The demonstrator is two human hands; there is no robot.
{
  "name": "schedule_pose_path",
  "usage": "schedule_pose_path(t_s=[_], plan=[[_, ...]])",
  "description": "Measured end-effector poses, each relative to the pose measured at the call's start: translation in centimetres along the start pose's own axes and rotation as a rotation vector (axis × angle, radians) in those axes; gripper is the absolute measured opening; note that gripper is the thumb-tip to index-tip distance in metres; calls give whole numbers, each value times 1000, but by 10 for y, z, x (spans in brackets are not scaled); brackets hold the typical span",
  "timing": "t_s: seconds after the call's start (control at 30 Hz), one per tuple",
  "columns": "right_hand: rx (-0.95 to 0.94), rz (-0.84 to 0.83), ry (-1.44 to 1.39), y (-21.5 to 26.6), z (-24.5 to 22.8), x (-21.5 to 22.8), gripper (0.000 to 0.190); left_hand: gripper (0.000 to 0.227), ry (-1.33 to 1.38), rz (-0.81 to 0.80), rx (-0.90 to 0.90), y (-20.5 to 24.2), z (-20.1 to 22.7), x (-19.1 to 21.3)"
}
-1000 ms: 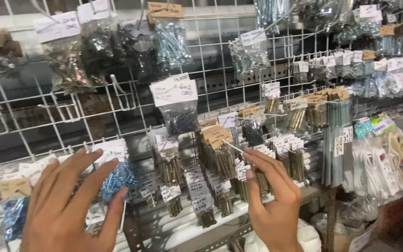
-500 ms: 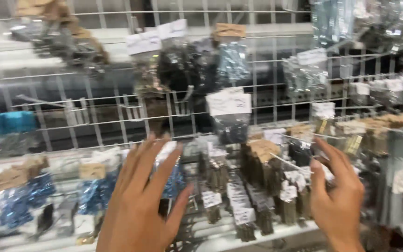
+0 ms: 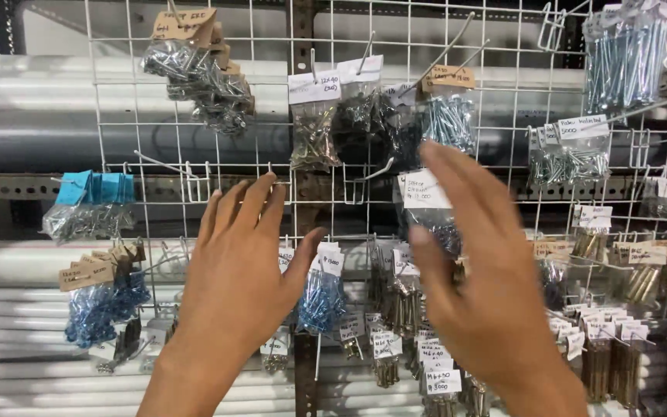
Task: Organizing and hanging small packets of hardware onto a wire display rack.
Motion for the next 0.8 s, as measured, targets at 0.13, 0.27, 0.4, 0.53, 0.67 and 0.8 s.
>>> schedule_pose_path(t_s=[0.13, 0.27, 0.4, 0.53, 0.67, 0.8], plan=[[-2, -180, -56, -6, -12, -27, 63, 66, 12, -50, 14, 5, -2, -5], [-49, -204, -103, -2, -9, -29, 59, 68, -8, -120, 21, 4, -8, -13], [-69, -228, -159, -9, -3, -26, 59, 71, 11, -115, 13, -3, -6, -9], [-26, -110, -128, -20, 7, -8, 61, 74, 71, -137, 83, -9, -7, 1], [-26, 55, -135, -1, 13, 27, 55, 75, 111, -92, 42, 3, 1, 13], [-379, 232, -252, 67, 120, 1, 53, 83, 172, 141, 45, 59, 27, 39]])
Point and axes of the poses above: each hand's wrist, its own y-axis away from the middle knuckle, its own x-axis out of the back of the hand, z = x × y, the point moved 9 cm from there along -y, towards the middle knuckle, and after that the axes turned 13 degrees about -x, right-handed, at the moved point
